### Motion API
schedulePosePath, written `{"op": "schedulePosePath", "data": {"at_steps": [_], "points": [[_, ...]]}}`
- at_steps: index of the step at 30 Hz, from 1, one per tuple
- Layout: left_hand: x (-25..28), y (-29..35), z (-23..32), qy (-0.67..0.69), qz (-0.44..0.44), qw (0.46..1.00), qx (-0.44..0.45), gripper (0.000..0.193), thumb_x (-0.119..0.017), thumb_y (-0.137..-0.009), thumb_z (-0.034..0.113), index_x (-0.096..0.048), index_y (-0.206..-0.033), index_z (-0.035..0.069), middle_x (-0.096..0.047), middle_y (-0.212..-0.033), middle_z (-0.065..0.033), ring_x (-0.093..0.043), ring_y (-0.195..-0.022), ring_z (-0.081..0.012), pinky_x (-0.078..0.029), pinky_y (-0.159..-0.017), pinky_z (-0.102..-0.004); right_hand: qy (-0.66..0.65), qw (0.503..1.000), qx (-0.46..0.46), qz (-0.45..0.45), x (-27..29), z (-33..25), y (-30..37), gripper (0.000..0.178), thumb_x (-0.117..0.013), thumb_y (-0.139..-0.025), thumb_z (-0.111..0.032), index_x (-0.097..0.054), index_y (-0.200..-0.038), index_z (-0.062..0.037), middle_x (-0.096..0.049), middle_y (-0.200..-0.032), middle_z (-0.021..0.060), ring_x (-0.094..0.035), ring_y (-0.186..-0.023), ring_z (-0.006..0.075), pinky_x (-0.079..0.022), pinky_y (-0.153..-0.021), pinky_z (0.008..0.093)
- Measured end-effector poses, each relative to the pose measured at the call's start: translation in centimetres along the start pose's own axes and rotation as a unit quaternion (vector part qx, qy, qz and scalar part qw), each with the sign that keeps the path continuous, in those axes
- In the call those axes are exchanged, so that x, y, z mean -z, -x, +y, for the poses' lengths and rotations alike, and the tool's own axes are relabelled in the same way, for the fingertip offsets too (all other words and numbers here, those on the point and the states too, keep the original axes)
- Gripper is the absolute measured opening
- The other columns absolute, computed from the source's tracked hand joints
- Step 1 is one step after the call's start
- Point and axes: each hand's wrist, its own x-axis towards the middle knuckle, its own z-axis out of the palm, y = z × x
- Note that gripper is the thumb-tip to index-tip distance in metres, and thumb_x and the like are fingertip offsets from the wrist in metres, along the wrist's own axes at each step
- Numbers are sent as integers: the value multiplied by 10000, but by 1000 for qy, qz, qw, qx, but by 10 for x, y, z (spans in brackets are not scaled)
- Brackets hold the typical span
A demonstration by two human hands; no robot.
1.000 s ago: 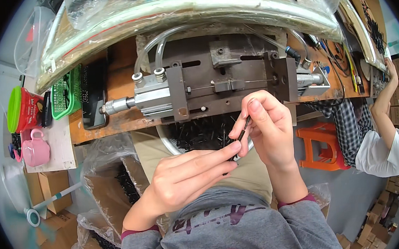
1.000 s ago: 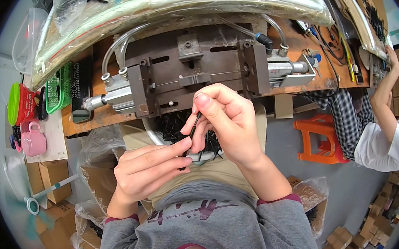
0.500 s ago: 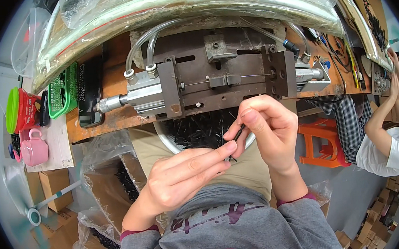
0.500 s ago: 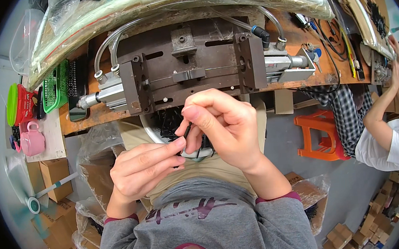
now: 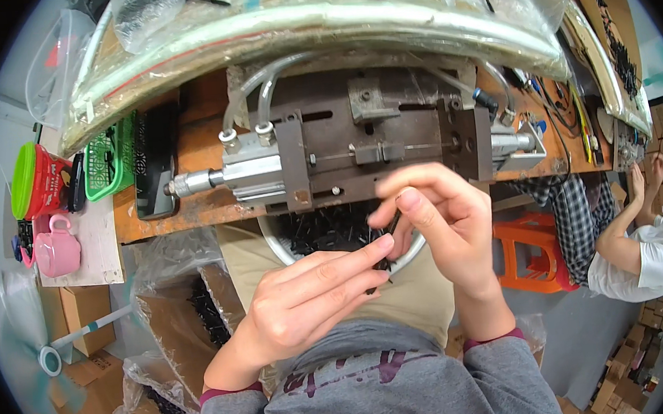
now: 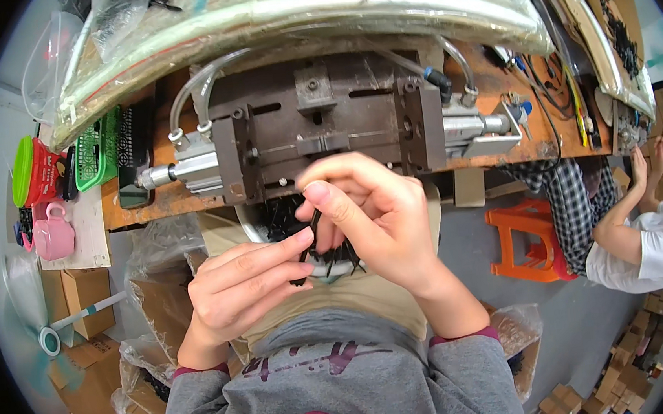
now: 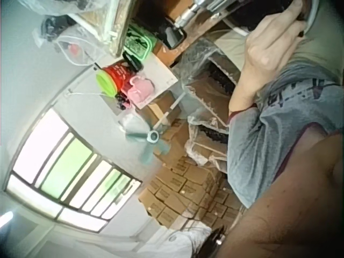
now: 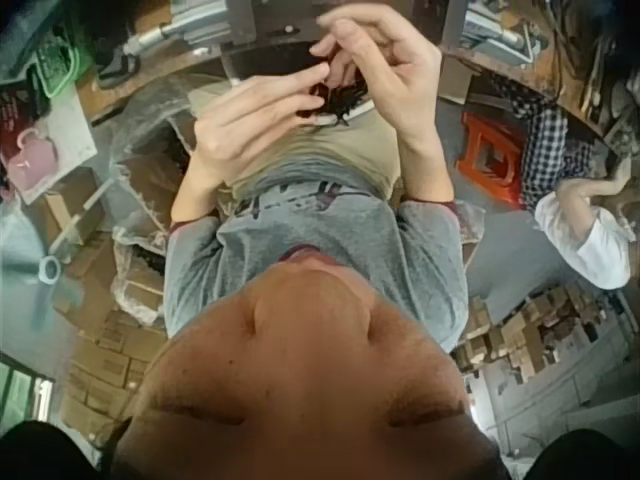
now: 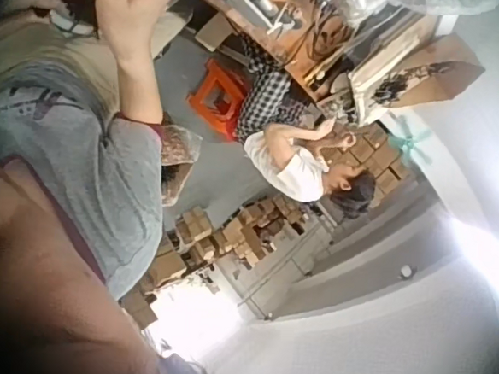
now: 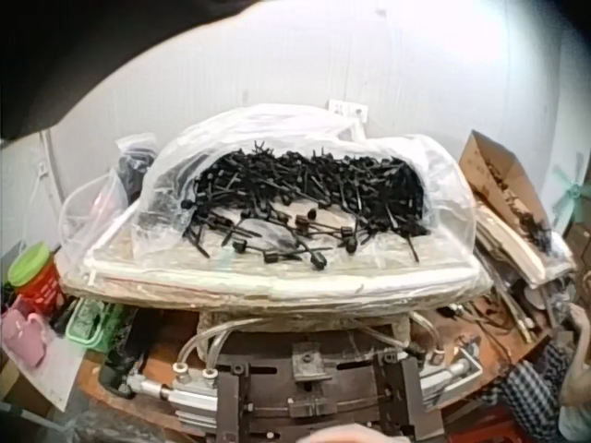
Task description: The person is assembling black electronic components using a specialized fixture on a workbench.
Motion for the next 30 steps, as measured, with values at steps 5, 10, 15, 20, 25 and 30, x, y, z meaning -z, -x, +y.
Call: {"op": "schedulePosePath", "data": {"at_steps": [5,10,15,20,25,30], "points": [[-7,-8,-3,-40,64,996,54,302,-812,-675,52,-730,-961,0,-646,-1249,-173,-688,-934,-254,-566,-771,-331,231,954,153,111,7,-42,-69,189,-718,-899,-132,-685,-1036,-7,-671,-743,3,-553,-619,10,-419,-506,178],[-32,-20,-12,-170,61,982,53,287,-795,-690,57,-686,-948,-2,-642,-1251,-177,-678,-909,-283,-558,-793,-342,531,778,330,56,24,-85,-171,295,-776,-763,-151,-685,-986,19,-681,-872,109,-616,-727,215,-503,-677,310],[-54,-22,-18,-237,19,970,55,283,-785,-667,66,-677,-923,13,-639,-1268,-166,-691,-769,-236,-564,-705,-317,608,779,115,-104,36,-97,-261,802,-786,-657,-374,-544,-1304,32,-582,-1271,256,-559,-1191,355,-458,-1004,404],[-53,-33,-22,-277,13,959,53,255,-781,-677,87,-672,-897,22,-650,-1255,-161,-678,-680,-210,-539,-632,-299,741,650,16,-170,25,-104,-280,805,-794,-634,-367,-552,-1287,36,-600,-1248,250,-582,-1164,346,-499,-944,409],[-50,-35,-25,-278,0,959,51,254,-785,-676,95,-672,-895,33,-654,-1252,-148,-676,-656,-205,-535,-629,-295,782,578,85,-218,16,-104,-274,527,-767,-653,-170,-637,-1136,-6,-689,-1033,218,-664,-969,345,-547,-794,411],[-51,-33,-27,-279,2,959,47,257,-791,-674,95,-676,-898,43,-653,-1258,-141,-671,-634,-209,-536,-618,-298,780,577,135,-201,29,-98,-267,229,-732,-707,-122,-697,-872,32,-689,-824,218,-676,-823,363,-537,-744,409]]}}
